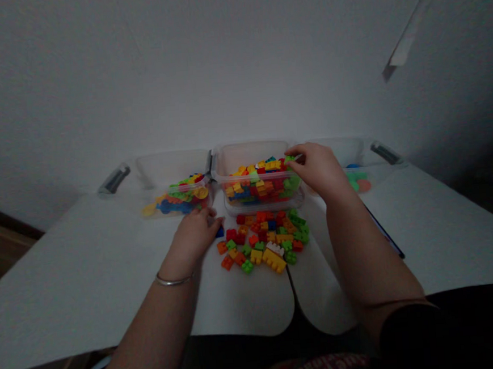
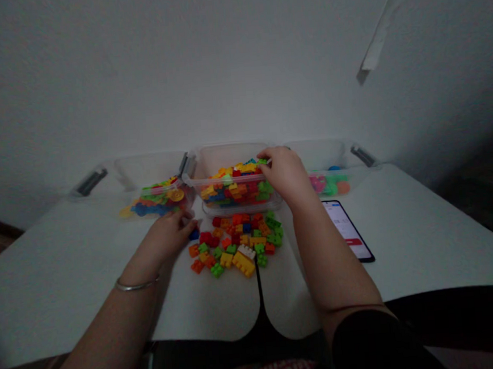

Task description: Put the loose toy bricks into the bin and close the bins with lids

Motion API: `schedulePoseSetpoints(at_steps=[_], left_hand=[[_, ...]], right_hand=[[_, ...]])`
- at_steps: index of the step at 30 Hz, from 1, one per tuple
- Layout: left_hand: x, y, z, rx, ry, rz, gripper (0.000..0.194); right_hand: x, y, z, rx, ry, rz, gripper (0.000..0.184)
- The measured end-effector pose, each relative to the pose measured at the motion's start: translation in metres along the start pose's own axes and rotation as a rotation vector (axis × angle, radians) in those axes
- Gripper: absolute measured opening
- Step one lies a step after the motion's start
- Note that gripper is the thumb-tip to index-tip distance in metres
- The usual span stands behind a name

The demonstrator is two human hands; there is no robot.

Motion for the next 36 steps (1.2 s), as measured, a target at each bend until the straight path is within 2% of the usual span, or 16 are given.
schedulePoseSetpoints(at_steps=[11,16,19,24,29,32,36], left_hand=[[-0.021,-0.010,0.002,0.122,0.127,0.060,0.029],[-0.023,-0.008,0.003,0.117,0.113,0.078,0.023],[-0.022,-0.006,0.006,0.110,0.016,0.077,0.022],[-0.014,0.000,0.015,0.112,-0.269,0.024,0.026],[-0.008,0.006,0.020,-0.005,-0.476,0.019,0.029],[-0.007,0.009,0.022,-0.056,-0.632,-0.004,0.029],[-0.017,0.011,0.020,-0.029,-0.851,-0.037,0.028]], right_hand=[[0.001,0.001,0.004,0.013,-0.045,0.001,0.028],[0.003,0.000,0.003,0.018,-0.050,0.016,0.030],[0.006,-0.001,-0.002,-0.052,-0.008,-0.011,0.031],[0.019,-0.009,-0.023,-0.236,0.116,-0.102,0.026],[0.041,-0.017,-0.036,-0.296,0.259,-0.236,0.022],[0.059,-0.023,-0.029,-0.235,0.325,-0.367,0.020],[0.082,-0.032,0.001,0.015,0.366,-0.449,0.018]])
Point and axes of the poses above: each hand's wrist, its own y-axis towards the middle knuckle, its own z-axis out of the palm, x = y × z, the point moved 7 cm from there along y, towards the middle knuckle, and after that the axes turned 4 degrees about -x, right-handed, at the moved point
